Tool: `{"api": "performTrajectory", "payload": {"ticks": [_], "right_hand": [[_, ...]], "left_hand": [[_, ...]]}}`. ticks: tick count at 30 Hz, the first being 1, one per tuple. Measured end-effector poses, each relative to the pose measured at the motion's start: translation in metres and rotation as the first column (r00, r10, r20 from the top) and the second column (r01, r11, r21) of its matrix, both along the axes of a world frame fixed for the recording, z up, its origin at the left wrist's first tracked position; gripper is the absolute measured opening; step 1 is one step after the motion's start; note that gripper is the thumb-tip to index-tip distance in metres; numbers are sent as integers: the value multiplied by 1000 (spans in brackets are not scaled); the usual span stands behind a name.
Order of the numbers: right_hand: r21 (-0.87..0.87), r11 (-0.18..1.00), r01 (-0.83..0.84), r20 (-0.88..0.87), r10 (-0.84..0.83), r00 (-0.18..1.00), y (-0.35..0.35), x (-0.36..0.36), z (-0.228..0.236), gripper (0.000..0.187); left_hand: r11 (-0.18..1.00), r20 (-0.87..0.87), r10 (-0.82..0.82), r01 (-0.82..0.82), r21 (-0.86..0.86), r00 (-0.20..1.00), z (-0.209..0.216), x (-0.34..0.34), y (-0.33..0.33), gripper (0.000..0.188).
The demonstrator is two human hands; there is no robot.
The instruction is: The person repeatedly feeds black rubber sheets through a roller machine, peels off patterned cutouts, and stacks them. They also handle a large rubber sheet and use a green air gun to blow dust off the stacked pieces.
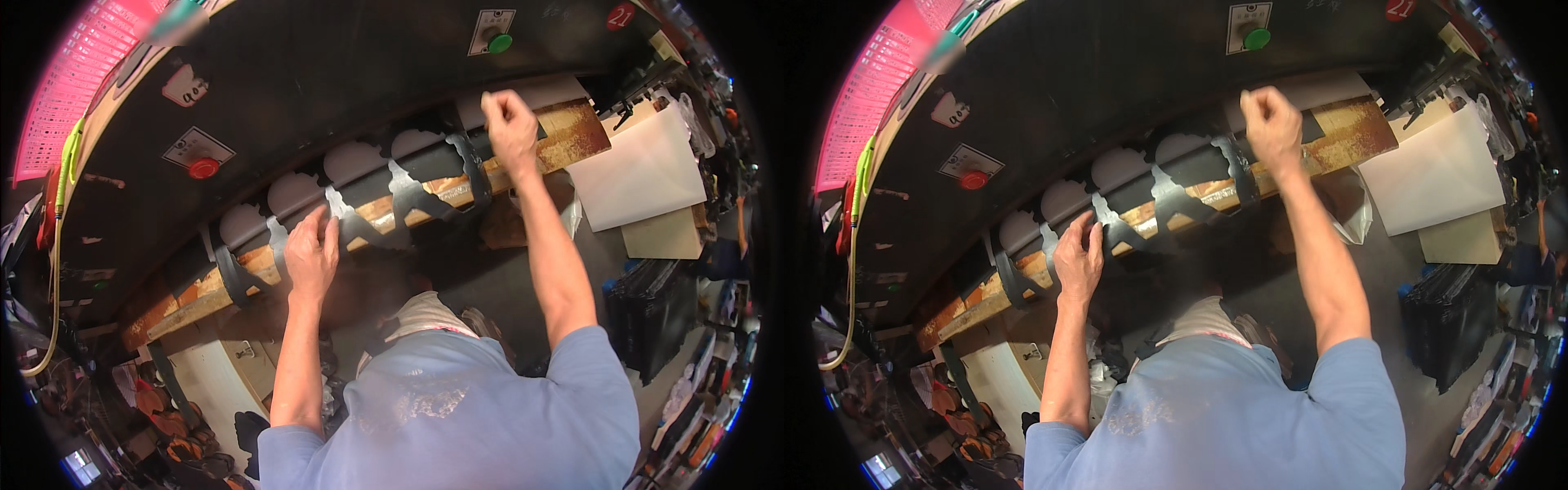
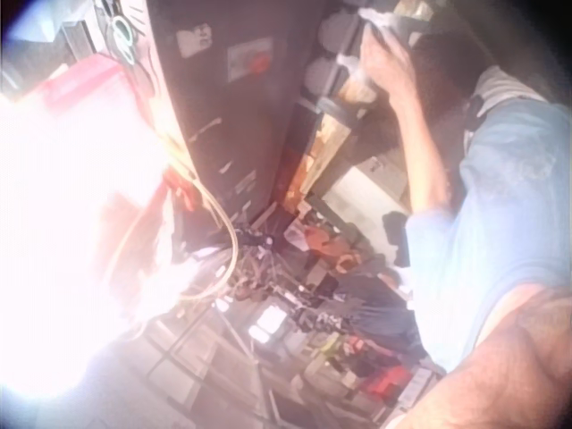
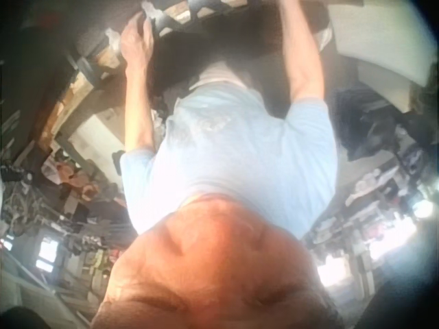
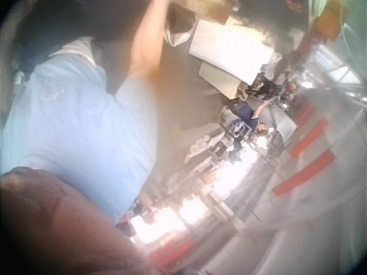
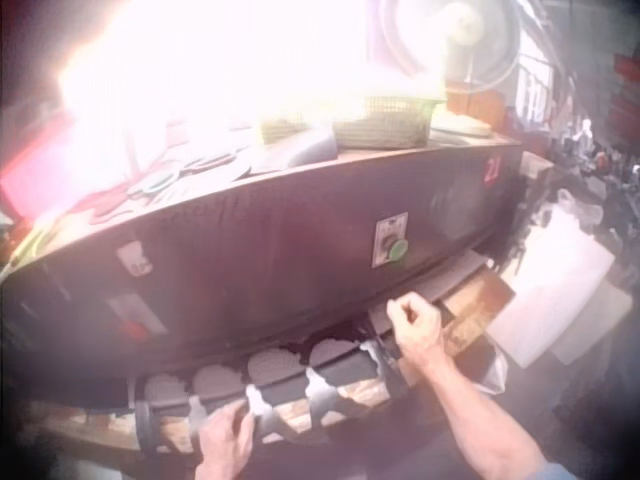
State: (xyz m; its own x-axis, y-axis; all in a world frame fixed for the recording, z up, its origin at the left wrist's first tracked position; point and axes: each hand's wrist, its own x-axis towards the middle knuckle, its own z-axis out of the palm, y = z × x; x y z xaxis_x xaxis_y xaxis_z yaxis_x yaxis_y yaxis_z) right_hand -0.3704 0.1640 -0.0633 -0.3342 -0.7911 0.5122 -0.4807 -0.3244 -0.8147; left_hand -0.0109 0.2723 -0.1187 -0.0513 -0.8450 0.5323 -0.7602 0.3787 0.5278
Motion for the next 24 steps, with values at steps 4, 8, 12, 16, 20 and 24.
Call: {"api": "performTrajectory", "payload": {"ticks": [4,8,12,16,20,24], "right_hand": [[70,996,-64,-360,85,929,45,23,-47,20],[29,1000,-9,-200,14,980,36,25,-54,22],[84,996,-10,-118,20,993,33,20,-53,22],[89,996,-30,-14,32,999,31,17,-57,21],[197,980,10,129,-36,991,24,21,-56,24],[211,972,104,51,-117,992,32,46,-61,21]], "left_hand": [[996,112,16,-5,-93,994,-6,-11,9,43],[997,113,38,-31,-70,993,-4,-12,4,42],[999,122,51,-50,-17,991,-2,-10,1,42],[999,120,26,-21,-40,992,-3,-7,1,41],[999,104,18,-15,-28,994,-8,1,-4,41],[999,103,-16,11,47,995,-8,12,6,40]]}}
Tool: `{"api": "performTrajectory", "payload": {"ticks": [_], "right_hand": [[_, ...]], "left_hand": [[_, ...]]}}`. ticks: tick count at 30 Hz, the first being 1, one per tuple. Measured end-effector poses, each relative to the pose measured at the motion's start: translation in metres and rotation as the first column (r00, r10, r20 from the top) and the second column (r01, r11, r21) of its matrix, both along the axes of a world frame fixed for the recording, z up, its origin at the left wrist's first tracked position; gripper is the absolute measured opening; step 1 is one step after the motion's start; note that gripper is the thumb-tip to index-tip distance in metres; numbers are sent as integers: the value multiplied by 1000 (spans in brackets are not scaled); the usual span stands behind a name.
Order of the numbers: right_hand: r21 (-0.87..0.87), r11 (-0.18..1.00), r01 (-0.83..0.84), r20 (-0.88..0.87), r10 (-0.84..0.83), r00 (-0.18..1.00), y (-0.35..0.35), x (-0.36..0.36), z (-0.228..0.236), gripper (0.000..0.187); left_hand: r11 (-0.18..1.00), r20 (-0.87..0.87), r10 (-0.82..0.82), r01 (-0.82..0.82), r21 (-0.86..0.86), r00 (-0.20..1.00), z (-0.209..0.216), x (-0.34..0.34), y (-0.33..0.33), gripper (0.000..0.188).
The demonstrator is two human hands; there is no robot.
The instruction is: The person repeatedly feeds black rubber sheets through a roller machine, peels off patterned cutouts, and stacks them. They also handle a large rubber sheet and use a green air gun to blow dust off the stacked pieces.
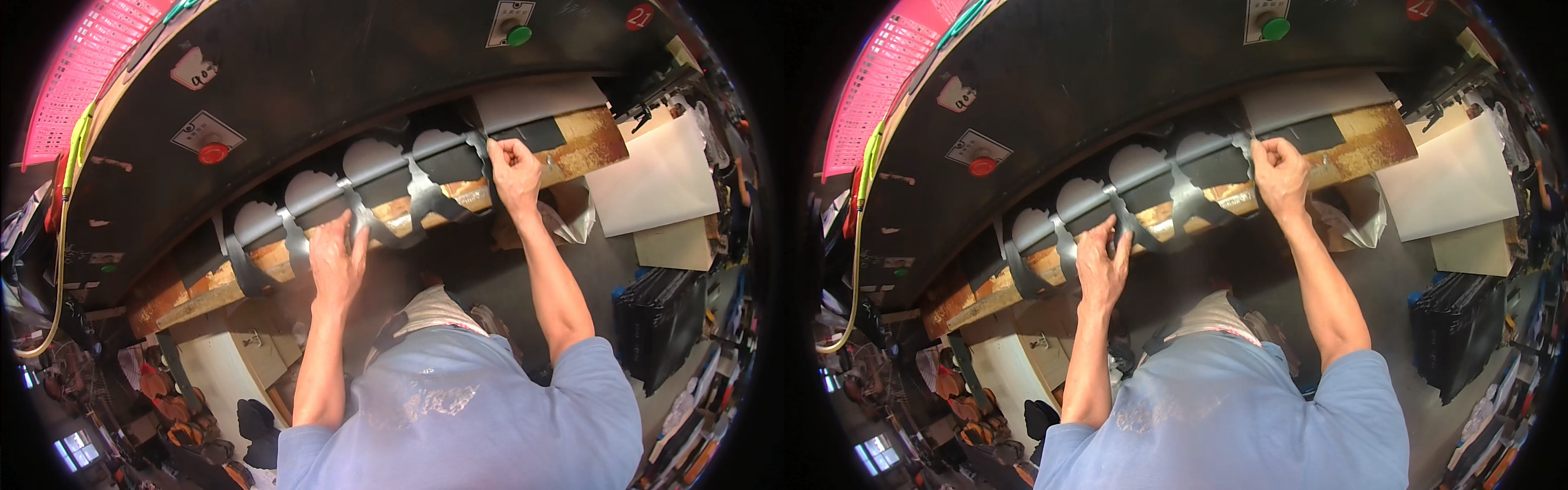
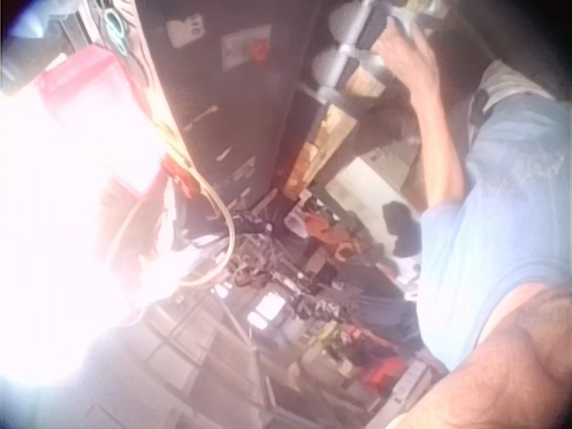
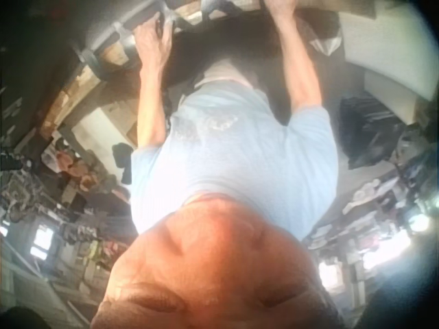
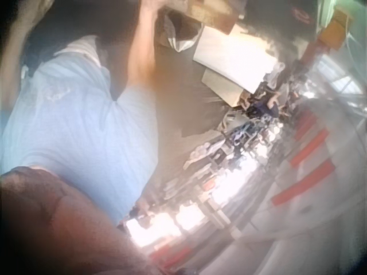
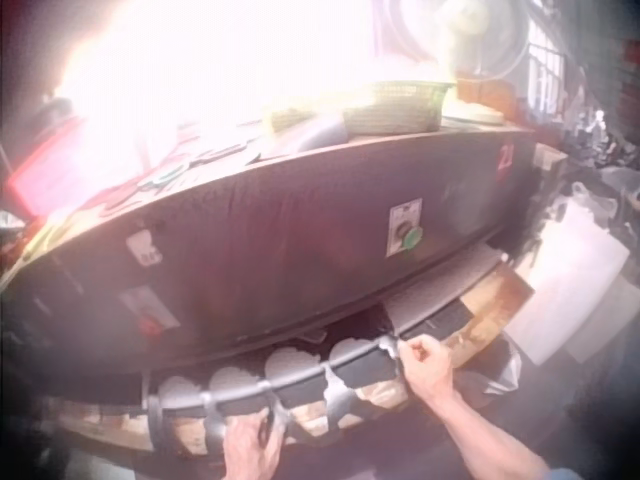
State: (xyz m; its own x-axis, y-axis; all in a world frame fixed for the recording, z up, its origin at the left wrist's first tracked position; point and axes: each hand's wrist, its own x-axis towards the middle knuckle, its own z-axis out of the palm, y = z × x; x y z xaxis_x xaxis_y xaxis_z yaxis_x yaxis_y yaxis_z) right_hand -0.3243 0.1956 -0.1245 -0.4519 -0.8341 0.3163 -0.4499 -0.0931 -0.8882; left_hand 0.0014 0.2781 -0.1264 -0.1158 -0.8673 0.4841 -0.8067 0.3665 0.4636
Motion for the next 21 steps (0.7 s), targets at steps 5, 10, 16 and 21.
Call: {"api": "performTrajectory", "payload": {"ticks": [5,10,16,21], "right_hand": [[-223,907,-357,-283,290,914,-12,61,-2,29],[222,766,-604,-465,627,625,-41,113,0,84],[249,776,-580,-448,623,641,8,105,-21,85],[205,761,-616,-138,645,752,11,90,-3,84]], "left_hand": [[878,-61,-25,51,476,998,24,21,17,27],[979,-115,-55,77,190,992,30,23,-34,28],[988,52,-116,110,104,992,-30,-8,-52,72],[988,27,-81,77,134,996,-40,-2,-42,74]]}}
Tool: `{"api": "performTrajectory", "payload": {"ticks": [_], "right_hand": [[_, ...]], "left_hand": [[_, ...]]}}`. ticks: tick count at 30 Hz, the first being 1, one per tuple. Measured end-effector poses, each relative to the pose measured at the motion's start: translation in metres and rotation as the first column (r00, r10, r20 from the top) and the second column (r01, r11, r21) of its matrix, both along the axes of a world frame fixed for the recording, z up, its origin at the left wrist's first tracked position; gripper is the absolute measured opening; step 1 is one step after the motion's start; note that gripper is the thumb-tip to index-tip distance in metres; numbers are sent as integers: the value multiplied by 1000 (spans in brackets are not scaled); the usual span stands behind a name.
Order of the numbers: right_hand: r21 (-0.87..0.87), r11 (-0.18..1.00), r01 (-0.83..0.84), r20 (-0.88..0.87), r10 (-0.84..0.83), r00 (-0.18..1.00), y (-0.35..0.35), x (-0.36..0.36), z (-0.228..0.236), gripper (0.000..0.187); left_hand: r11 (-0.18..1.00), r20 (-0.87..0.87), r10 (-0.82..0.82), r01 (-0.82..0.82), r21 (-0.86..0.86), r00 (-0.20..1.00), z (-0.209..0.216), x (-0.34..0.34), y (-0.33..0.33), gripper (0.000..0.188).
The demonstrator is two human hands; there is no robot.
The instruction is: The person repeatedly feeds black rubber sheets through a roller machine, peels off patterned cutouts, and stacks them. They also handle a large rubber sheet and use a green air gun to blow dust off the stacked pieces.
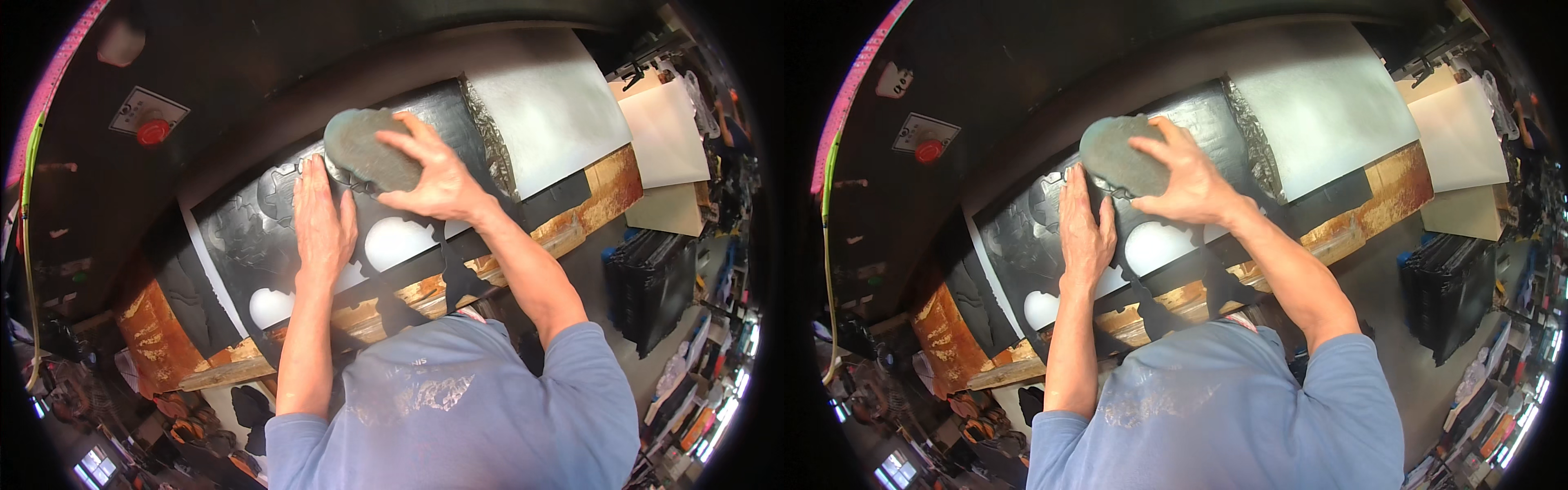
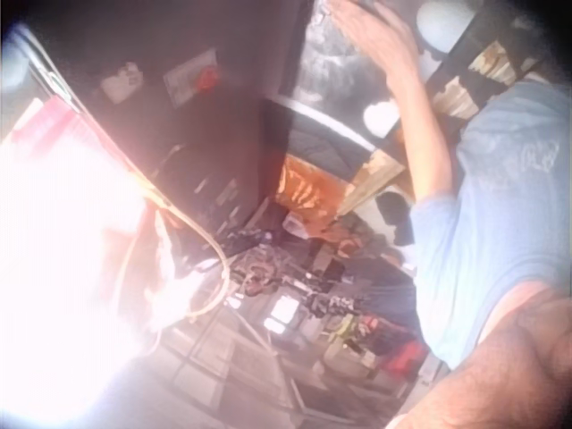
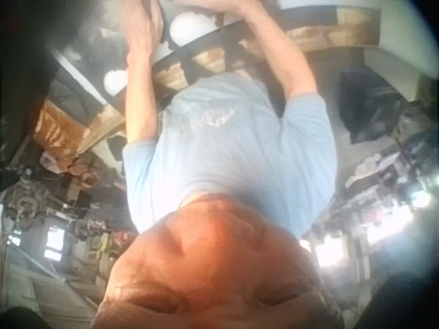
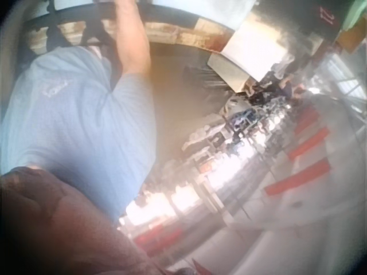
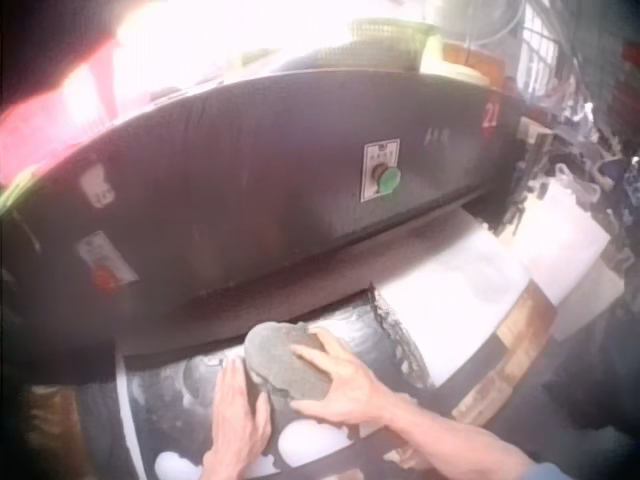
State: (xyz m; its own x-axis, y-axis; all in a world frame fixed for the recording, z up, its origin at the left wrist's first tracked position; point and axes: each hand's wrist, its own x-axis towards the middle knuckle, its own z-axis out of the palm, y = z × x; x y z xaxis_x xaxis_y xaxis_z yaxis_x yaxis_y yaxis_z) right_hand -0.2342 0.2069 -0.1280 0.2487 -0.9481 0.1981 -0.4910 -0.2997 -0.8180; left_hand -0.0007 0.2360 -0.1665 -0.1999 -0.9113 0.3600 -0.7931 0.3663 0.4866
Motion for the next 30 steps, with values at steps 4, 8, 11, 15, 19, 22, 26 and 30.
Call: {"api": "performTrajectory", "payload": {"ticks": [4,8,11,15,19,22,26,30], "right_hand": [[13,973,230,146,-229,962,2,-37,18,87],[-96,946,310,-43,-315,948,8,-53,3,85],[-196,950,241,-286,-291,913,7,-50,-10,80],[-184,950,254,-291,-299,909,3,-46,-8,79],[-185,940,286,-280,-329,902,-4,-36,0,78],[-208,935,287,-268,-336,903,-10,-27,0,77],[-236,927,292,-272,-351,896,-18,-20,-1,77],[-253,925,283,-283,-350,893,-20,-16,-1,76]], "left_hand": [[1000,39,27,-27,6,999,9,6,1,70],[998,53,56,-55,-25,997,9,7,7,65],[997,85,69,-67,-28,994,4,8,4,61],[998,71,64,-62,-28,995,6,9,-1,60],[997,66,74,-72,-25,995,13,10,-5,60],[997,71,81,-79,-27,994,14,10,-7,60],[996,83,84,-82,-29,993,13,10,-12,60],[996,68,80,-77,-47,994,13,12,-14,57]]}}
